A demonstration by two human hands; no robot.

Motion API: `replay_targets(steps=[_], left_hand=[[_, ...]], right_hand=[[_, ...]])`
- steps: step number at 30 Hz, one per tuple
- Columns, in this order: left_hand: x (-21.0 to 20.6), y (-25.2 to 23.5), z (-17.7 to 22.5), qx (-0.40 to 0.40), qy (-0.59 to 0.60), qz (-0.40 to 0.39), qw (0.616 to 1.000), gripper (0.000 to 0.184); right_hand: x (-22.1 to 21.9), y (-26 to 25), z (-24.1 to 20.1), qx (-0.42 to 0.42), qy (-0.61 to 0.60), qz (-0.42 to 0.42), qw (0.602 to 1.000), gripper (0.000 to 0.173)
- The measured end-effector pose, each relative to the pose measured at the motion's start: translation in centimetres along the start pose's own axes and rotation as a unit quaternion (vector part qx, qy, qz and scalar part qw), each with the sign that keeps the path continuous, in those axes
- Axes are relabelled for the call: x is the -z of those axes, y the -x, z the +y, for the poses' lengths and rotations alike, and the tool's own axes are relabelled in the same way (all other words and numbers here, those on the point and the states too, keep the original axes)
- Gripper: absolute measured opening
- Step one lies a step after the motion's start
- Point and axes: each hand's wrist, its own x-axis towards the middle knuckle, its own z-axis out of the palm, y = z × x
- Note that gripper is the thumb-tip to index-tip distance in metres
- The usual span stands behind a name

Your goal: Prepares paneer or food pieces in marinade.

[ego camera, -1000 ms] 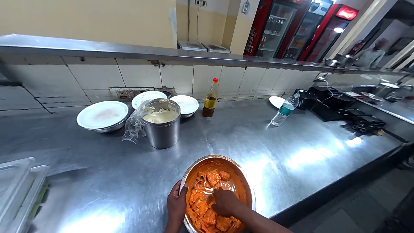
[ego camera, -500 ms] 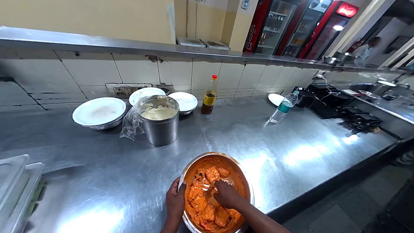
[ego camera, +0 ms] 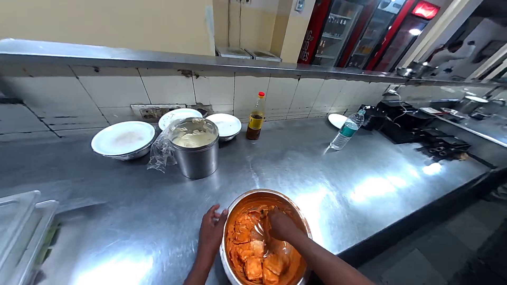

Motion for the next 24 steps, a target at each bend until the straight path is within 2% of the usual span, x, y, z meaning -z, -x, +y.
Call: replay_targets(steps=[3,5,8,13,15,17,20,22,24], left_hand=[[-1.1,5.5,-1.5,0.052,0.063,-0.001,0.997,0.047],[-2.4,6.7,-2.4,0.049,0.098,0.034,0.993,0.044],[-3.1,5.0,-2.2,0.017,0.14,0.077,0.987,0.032],[-2.2,1.7,-1.9,-0.005,0.135,0.043,0.99,0.021],[-1.7,0.7,-1.6,-0.005,0.121,0.015,0.993,0.022],[-1.3,-0.2,-1.2,-0.009,0.109,-0.022,0.994,0.023],[-1.3,-1.0,-1.0,-0.02,0.087,-0.043,0.995,0.022],[-1.2,-1.2,-1.1,-0.029,0.058,-0.043,0.997,0.023],[-1.1,-1.3,-1.3,-0.034,0.03,-0.041,0.998,0.024]], right_hand=[[-1.1,0.7,0.9,-0.021,0.011,0.004,1.0,0.078],[-1.5,0.9,0.9,-0.047,0.011,0.007,0.999,0.083],[-2.3,2.3,-0.4,-0.07,-0.015,0.003,0.997,0.085],[-3.3,3.5,-1.1,-0.019,-0.08,-0.035,0.996,0.084],[-2.6,3.9,-0.6,0.001,-0.093,-0.058,0.994,0.077],[-2.2,4.2,-0.6,0.022,-0.072,-0.065,0.995,0.068],[-3.2,3.7,-0.5,0.107,-0.022,-0.06,0.992,0.06],[-3.8,3.7,-0.8,0.126,0.008,-0.072,0.989,0.065],[-4.5,4.6,-1.2,0.098,0.016,-0.075,0.992,0.07]])
